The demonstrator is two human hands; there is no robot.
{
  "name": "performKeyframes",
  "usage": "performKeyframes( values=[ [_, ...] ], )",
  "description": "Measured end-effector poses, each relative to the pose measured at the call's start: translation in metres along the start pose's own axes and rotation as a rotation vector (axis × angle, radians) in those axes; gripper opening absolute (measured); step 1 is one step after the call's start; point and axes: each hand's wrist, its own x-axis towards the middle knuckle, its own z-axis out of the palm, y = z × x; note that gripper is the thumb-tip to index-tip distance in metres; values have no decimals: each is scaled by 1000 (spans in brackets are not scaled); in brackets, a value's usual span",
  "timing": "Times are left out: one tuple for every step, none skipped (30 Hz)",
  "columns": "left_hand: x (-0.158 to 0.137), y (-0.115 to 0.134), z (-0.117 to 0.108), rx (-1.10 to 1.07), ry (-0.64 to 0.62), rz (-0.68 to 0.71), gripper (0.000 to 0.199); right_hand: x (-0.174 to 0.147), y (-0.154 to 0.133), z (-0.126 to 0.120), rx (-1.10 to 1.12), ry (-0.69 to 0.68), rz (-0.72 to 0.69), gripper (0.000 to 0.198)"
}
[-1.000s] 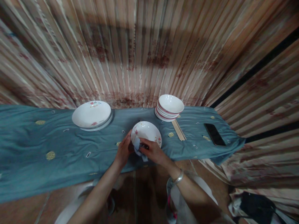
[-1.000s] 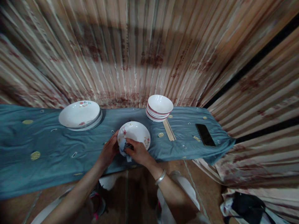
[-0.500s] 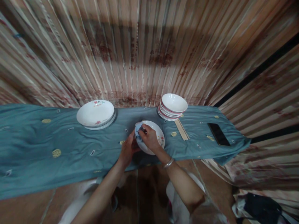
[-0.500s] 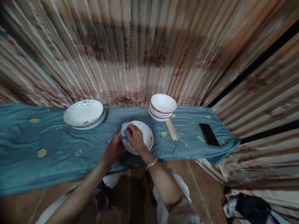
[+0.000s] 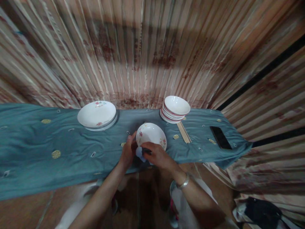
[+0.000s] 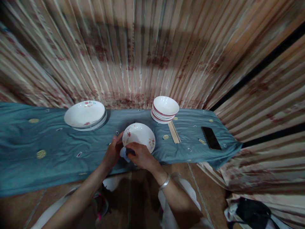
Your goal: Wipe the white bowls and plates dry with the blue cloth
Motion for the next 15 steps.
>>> performKeyframes(
  values=[
    [1,-1,-1,-9,6,-19,82,-2,1,-2,2,-24,0,31],
    [3,-2,-1,-14,16,-34,81,-3,1,-4,6,-40,3,31],
    [4,-4,-2,-17,26,-42,80,-4,2,-5,14,-48,8,30],
    [5,-5,-2,-18,30,-39,79,-4,3,-5,27,-46,11,29],
    [6,-5,-3,-19,27,-28,78,-3,4,-4,43,-38,7,28],
    [6,-6,-3,-18,22,-15,77,-1,5,-2,58,-26,-2,26],
    [6,-6,-3,-16,20,-5,76,1,6,0,66,-15,-16,26],
    [6,-6,-3,-12,24,2,75,4,7,2,68,-5,-32,26],
    [6,-6,-3,-7,36,5,73,8,9,4,65,8,-47,26],
    [6,-5,-3,2,56,5,71,12,10,6,56,22,-61,27],
    [5,-5,-2,13,76,5,69,16,12,7,45,37,-76,27],
    [5,-4,-2,24,92,4,67,20,13,8,31,51,-92,28],
    [5,-4,-2,36,102,0,66,25,16,8,14,64,-107,28],
    [4,-4,-3,44,110,-7,65,29,18,8,-9,75,-118,28],
    [4,-5,-3,49,115,-12,65,33,21,8,-35,82,-124,29]
  ],
)
